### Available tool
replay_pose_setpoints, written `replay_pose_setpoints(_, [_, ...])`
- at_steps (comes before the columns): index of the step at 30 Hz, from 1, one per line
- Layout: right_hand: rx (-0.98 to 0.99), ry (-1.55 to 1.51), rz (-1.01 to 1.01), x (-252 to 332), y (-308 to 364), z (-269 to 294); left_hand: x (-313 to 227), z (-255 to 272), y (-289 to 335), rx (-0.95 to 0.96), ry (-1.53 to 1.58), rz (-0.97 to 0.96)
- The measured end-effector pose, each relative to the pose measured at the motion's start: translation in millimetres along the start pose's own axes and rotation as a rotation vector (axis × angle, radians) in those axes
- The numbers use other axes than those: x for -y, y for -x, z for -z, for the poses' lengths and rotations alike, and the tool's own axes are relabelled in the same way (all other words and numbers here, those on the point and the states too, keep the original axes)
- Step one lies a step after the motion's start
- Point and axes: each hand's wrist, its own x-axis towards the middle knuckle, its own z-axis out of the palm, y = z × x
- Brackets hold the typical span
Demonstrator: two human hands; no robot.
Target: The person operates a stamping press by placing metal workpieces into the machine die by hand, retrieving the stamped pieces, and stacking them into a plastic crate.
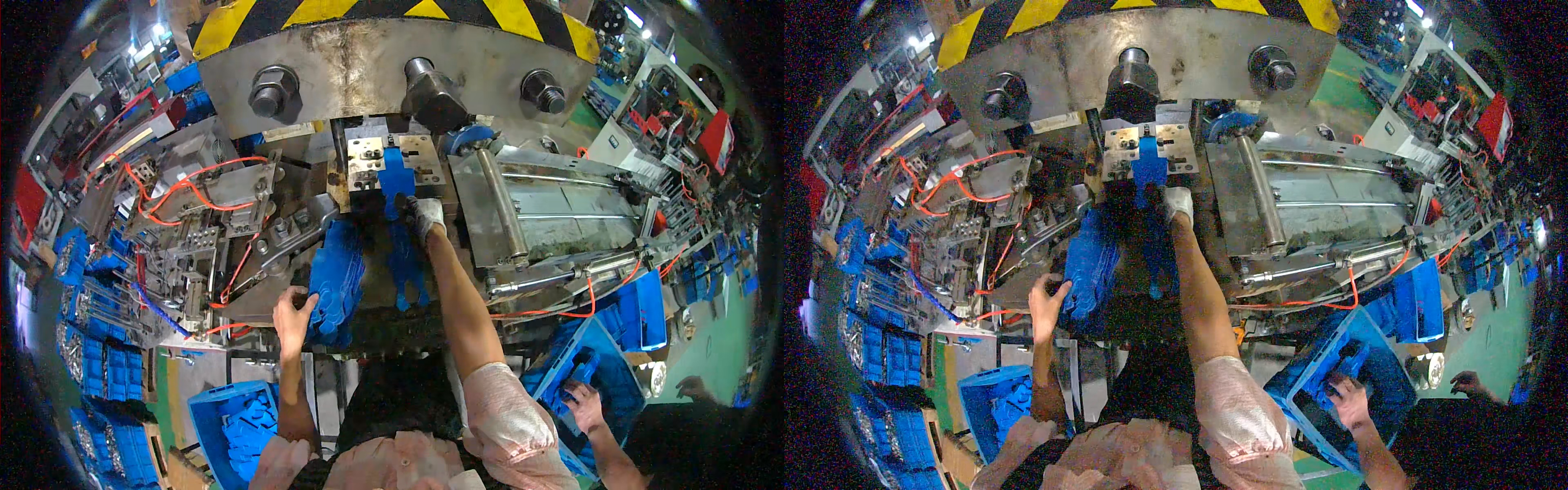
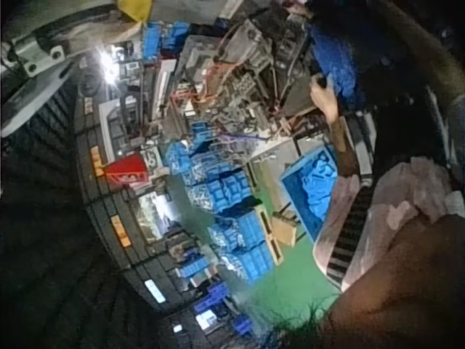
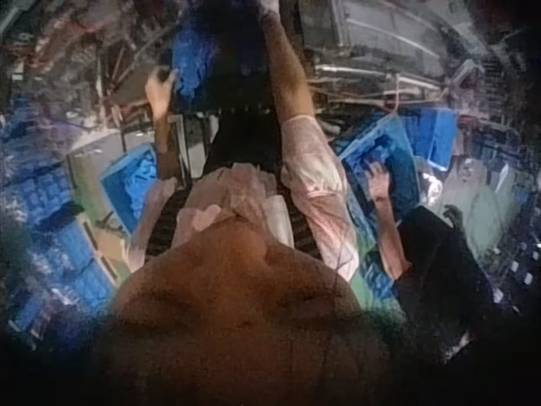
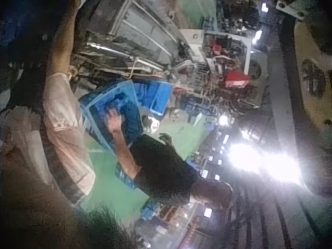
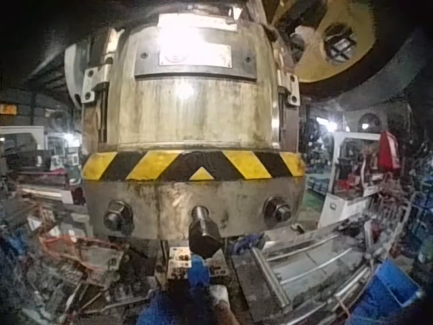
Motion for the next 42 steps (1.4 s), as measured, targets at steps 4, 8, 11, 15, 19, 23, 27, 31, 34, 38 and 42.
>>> replay_pose_setpoints(4, [-0.057,0.135,0.199,-22,-26,21,-15,-12,-6,0.064,-0.052,-0.008])
replay_pose_setpoints(8, [0.048,0.137,0.082,3,2,0,-1,0,-5,0.028,-0.104,-0.004])
replay_pose_setpoints(11, [-0.002,0.073,0.080,9,10,5,-2,0,-5,0.023,-0.118,-0.034])
replay_pose_setpoints(15, [-0.047,0.102,0.250,9,11,8,-3,-2,-9,0.073,-0.111,-0.013])
replay_pose_setpoints(19, [-0.028,-0.368,-0.026,2,-2,13,-8,-2,-13,0.108,-0.144,0.016])
replay_pose_setpoints(23, [-0.061,-0.150,-0.060,-9,-17,5,-8,4,-12,0.118,-0.174,0.017])
replay_pose_setpoints(27, [-0.095,-0.182,0.080,-29,-29,-3,-14,6,-10,0.108,-0.205,0.003])
replay_pose_setpoints(31, [-0.162,-0.220,0.270,-45,-40,2,-17,3,-13,0.133,-0.202,-0.007])
replay_pose_setpoints(34, [-0.141,-0.130,0.385,-37,-31,-5,-3,6,-15,0.125,-0.195,-0.010])
replay_pose_setpoints(38, [0.047,0.623,0.623,-18,-24,11,-14,14,-14,0.122,-0.326,-0.010])
replay_pose_setpoints(42, [-0.013,-0.165,0.519,-5,18,15,-8,13,-20,0.121,-0.181,0.018])
